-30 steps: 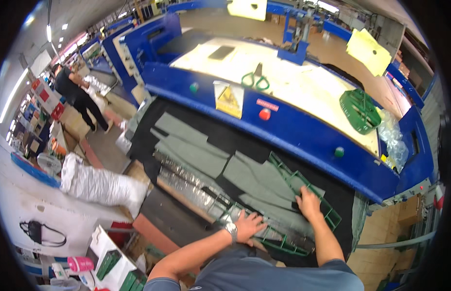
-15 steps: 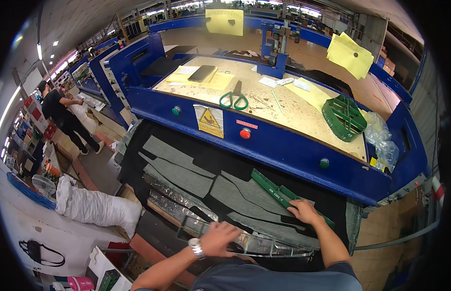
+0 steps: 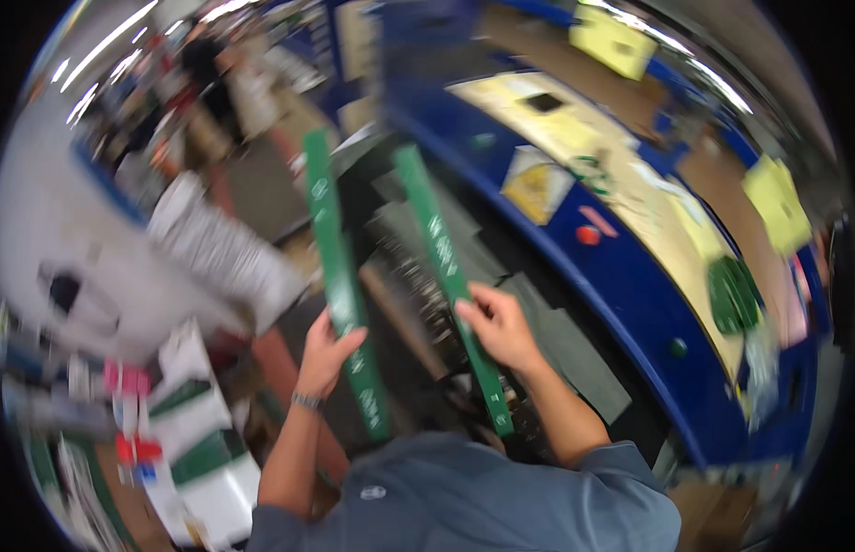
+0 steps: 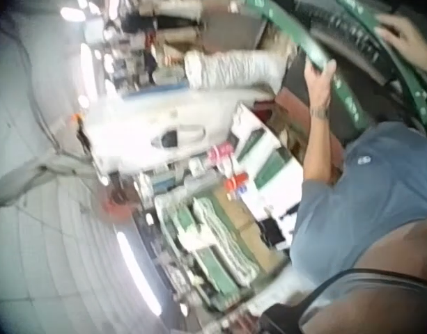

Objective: Using a hydraulic press and metal dies to cut shoe components from sheets of material.

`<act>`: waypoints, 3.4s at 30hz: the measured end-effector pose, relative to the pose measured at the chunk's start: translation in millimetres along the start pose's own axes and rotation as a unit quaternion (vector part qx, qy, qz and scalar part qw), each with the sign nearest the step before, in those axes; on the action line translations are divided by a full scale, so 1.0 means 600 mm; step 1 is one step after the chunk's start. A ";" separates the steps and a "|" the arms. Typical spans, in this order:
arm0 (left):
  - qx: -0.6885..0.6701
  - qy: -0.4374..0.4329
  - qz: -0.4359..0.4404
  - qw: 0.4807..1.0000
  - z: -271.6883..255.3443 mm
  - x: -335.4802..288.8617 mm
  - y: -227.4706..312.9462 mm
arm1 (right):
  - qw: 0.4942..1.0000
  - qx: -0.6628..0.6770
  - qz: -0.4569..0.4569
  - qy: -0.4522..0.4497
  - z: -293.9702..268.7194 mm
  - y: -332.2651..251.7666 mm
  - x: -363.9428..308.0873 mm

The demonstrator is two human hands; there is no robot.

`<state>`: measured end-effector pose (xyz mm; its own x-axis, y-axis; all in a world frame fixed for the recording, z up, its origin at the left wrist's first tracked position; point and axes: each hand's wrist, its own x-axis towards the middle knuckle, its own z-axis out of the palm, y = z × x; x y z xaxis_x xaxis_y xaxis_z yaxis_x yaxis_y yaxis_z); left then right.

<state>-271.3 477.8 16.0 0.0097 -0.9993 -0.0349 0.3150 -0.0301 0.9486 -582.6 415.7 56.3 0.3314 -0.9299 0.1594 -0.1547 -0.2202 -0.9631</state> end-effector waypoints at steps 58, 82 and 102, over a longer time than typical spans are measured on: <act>-0.559 0.820 0.018 0.118 -0.266 -0.466 -0.351 | 0.518 -0.089 0.366 -0.768 1.991 0.407 0.013; -0.079 0.680 -0.153 0.712 -0.754 -0.756 -0.223 | 0.814 -0.262 -0.111 -0.507 1.162 0.224 0.327; 0.038 0.008 -0.215 0.976 -0.515 0.343 -0.072 | 0.606 0.228 0.172 0.743 -0.113 0.316 -0.397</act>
<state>10.0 279.7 -129.5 -0.0933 -0.8940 -0.4382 0.2218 -0.4477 0.8663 -754.2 575.6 -149.5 -0.9028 -0.2107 -0.3749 0.4085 -0.1482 -0.9006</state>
